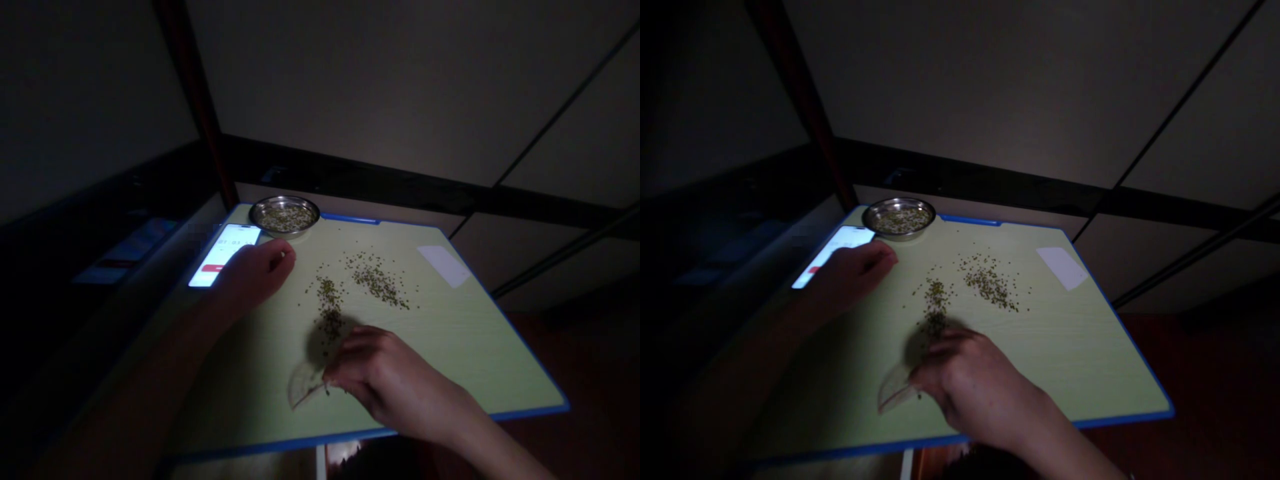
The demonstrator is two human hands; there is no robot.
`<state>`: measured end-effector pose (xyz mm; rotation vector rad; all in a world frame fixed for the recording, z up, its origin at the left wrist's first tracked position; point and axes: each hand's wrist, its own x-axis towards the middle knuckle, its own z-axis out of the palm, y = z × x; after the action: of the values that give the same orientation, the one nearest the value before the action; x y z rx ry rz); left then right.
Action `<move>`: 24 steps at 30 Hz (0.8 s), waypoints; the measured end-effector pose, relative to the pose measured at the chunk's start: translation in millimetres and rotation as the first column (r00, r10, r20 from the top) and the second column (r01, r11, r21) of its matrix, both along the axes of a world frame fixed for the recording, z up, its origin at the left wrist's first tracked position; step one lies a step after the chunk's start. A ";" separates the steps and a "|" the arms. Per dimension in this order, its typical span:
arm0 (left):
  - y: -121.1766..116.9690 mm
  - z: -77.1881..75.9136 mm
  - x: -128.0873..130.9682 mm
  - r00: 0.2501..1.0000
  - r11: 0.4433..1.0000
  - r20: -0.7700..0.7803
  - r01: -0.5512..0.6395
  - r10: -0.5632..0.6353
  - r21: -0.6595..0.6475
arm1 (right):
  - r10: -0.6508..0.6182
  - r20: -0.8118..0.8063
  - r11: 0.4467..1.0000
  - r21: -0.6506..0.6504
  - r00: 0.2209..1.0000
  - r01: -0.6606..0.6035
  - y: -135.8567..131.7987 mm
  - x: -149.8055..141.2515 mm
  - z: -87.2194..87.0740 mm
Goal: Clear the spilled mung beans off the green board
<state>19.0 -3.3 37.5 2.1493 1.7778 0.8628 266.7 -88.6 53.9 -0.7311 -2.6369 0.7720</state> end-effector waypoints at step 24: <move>-2.4 4.5 0.8 1.000 1.000 0.000 -0.006 0.006 -0.022 | -0.010 0.079 0.999 0.033 0.997 0.007 -3.4 16.6 2.3</move>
<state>19.7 -5.7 42.0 2.1317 1.7867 0.8409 283.3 -92.0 56.1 -0.7791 -2.7082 0.7095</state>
